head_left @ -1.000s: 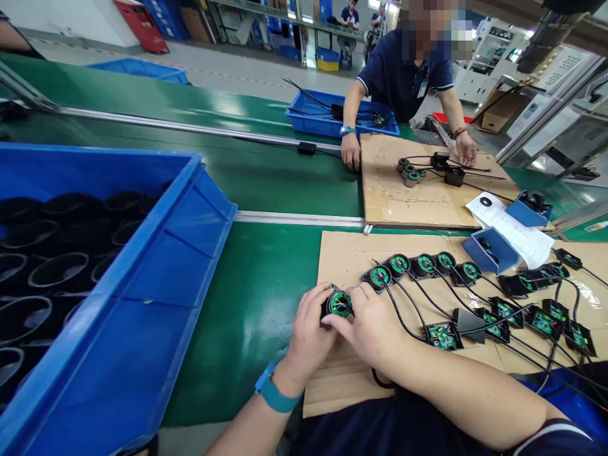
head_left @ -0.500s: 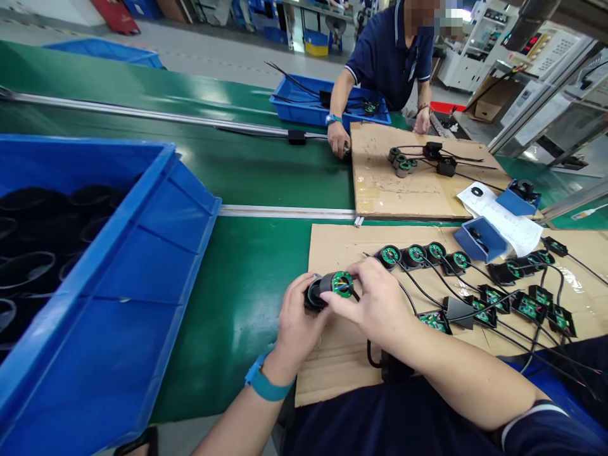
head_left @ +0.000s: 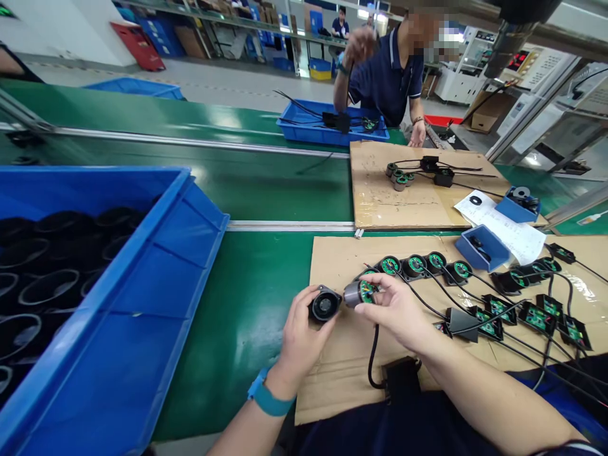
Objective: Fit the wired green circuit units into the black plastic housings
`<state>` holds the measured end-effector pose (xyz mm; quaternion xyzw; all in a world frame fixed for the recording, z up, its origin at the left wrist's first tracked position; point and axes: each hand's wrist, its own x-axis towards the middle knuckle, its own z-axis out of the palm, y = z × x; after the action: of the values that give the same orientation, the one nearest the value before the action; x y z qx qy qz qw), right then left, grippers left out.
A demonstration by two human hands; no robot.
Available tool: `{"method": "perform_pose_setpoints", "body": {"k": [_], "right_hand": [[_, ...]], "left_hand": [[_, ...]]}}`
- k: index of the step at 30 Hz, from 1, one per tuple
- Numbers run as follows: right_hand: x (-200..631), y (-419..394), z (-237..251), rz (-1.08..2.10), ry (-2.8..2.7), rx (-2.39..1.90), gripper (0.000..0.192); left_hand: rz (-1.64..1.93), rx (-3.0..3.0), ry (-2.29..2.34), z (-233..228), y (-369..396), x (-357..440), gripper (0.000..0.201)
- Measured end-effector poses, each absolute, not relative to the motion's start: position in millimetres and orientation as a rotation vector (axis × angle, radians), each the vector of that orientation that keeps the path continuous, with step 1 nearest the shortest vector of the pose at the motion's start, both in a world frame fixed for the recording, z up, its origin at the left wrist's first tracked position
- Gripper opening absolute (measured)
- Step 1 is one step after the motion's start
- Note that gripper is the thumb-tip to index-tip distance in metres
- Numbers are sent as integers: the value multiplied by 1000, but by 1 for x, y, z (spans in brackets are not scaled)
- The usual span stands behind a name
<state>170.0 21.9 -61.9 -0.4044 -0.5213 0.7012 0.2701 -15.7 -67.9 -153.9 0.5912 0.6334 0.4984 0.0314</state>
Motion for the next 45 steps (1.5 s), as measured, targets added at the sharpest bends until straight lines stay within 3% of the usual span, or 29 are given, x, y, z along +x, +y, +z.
{"method": "perform_pose_setpoints", "body": {"k": [8,13,17,21,24,28,31,45], "right_hand": [[141,-10,-78,1070,-2068,-962,46],[134,-10,-72,831,-2369,-1085,35],[126,-6,-59,668,-2637,-1187,37],[130,-4,-60,698,-2542,-1047,46],[147,-1,-71,764,-2383,-759,32],[169,6,-83,756,-2389,-559,47],[173,8,-86,790,-2441,-466,49],[173,14,-110,892,-2417,-517,44]], "left_hand": [[1553,1959,1950,-160,-74,-13,48],[1557,1997,1949,-155,-74,-12,45],[1547,1955,1882,-151,-74,-12,53],[1546,1812,1869,-151,-73,-14,48],[1536,1766,1906,-150,-72,-14,46],[1513,1847,1846,-146,-70,-11,54],[1488,1933,1760,-145,-71,-10,56],[1362,2025,1655,-148,-72,-16,56]]}}
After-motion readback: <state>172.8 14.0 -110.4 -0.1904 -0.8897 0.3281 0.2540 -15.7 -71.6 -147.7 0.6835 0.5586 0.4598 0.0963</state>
